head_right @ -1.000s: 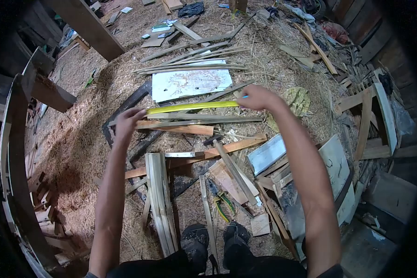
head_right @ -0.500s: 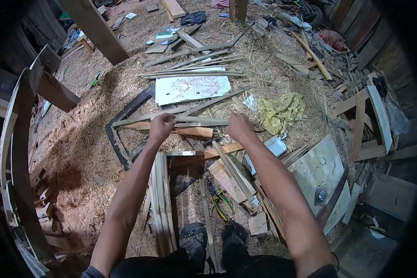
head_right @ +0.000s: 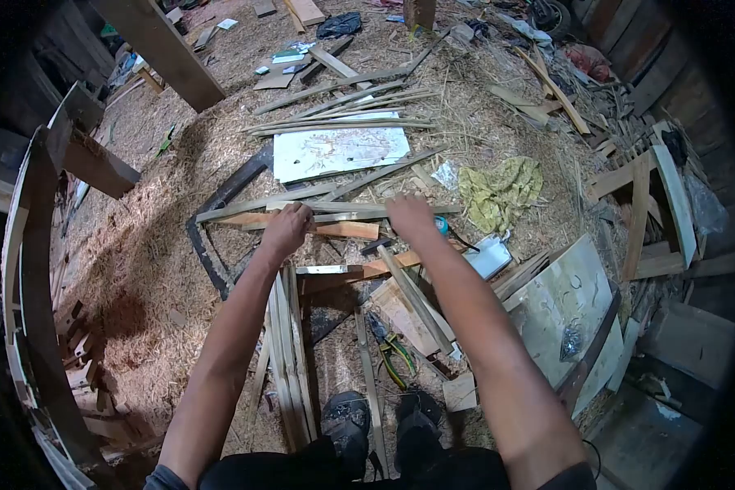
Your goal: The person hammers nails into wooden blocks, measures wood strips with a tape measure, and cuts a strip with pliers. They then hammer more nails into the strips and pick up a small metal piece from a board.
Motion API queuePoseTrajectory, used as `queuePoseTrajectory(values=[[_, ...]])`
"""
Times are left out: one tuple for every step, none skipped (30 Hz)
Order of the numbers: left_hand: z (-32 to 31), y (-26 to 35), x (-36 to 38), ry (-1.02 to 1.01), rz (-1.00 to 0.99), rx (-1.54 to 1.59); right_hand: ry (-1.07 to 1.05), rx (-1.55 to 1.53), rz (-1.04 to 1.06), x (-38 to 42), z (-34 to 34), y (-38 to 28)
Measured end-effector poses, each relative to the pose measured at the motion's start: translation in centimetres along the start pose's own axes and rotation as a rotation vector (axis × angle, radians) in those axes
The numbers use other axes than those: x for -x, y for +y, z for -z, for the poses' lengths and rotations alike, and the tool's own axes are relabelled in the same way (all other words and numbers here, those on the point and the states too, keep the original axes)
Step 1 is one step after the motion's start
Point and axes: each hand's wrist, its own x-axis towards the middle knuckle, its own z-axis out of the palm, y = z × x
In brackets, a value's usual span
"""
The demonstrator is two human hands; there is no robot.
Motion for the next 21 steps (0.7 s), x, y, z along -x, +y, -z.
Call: queuePoseTrajectory(values=[[0.0,-0.2,-0.1,-0.030,-0.023,-0.014,0.012,0.061,0.033,-0.8,-1.3,-0.4],[0.0,-0.4,-0.1,0.004,-0.044,0.004,0.024,0.125,0.067,-1.4,-2.3,-0.3],[0.3,-0.6,-0.1,0.042,-0.064,0.021,0.035,0.084,0.045,-1.6,-2.2,-0.1],[0.6,-0.8,-0.2,0.081,-0.081,0.038,0.046,0.043,0.025,-1.7,-2.1,0.3],[0.9,-1.4,-0.7,0.108,-0.040,0.048,0.054,0.000,0.007,-1.9,-2.1,0.5],[2.3,-1.4,-1.2,0.128,0.003,0.060,0.040,-0.130,-0.004,-1.9,-1.1,0.5],[3.7,-1.3,-1.4,0.142,0.052,0.076,0.018,-0.261,-0.012,-1.8,0.9,0.5],[6.1,-0.7,-1.3,0.282,0.027,0.037,-0.005,-0.391,-0.020,-1.2,2.9,0.3],[7.9,-0.4,-1.3,0.421,0.004,-0.004,0.049,-0.437,0.018,-0.2,4.2,-0.4],[8.5,-1.0,-1.9,0.547,-0.016,0.028,0.109,-0.482,0.057,0.5,5.6,-1.1],[9.2,-1.4,-2.6,0.676,-0.043,0.058,0.177,-0.526,0.092,1.1,7.0,-1.9],[10.0,-1.1,-2.8,0.684,-0.002,0.105,0.119,-0.630,0.043,1.5,7.7,-2.7],[11.3,-0.8,-3.2,0.704,0.036,0.149,0.099,-0.730,0.008,1.9,8.7,-3.7],[12.4,-0.2,-3.5,0.724,0.071,0.195,0.081,-0.831,-0.028,2.9,9.4,-4.7],[12.7,0.4,-3.4,0.732,0.073,0.275,0.061,-0.934,-0.064,3.9,9.7,-5.6],[13.0,1.0,-3.3,0.745,0.073,0.351,0.071,-0.900,-0.062,4.9,9.7,-6.2],[13.2,1.6,-3.1,0.755,0.076,0.428,0.073,-1.021,-0.009,5.6,9.0,-6.6],[13.3,2.4,-2.8,0.773,0.020,0.525,0.069,-1.141,0.043,6.1,7.3,-6.9],[13.7,4.1,-2.5,0.856,0.079,0.607,0.062,-1.262,0.092,7.0,6.8,-7.3],[13.8,6.1,-2.2,0.933,0.142,0.694,0.022,-1.335,0.072,8.0,6.3,-7.5],[13.7,7.3,-1.9,1.006,0.209,0.782,-0.021,-1.409,0.050,9.1,6.1,-8.1]])
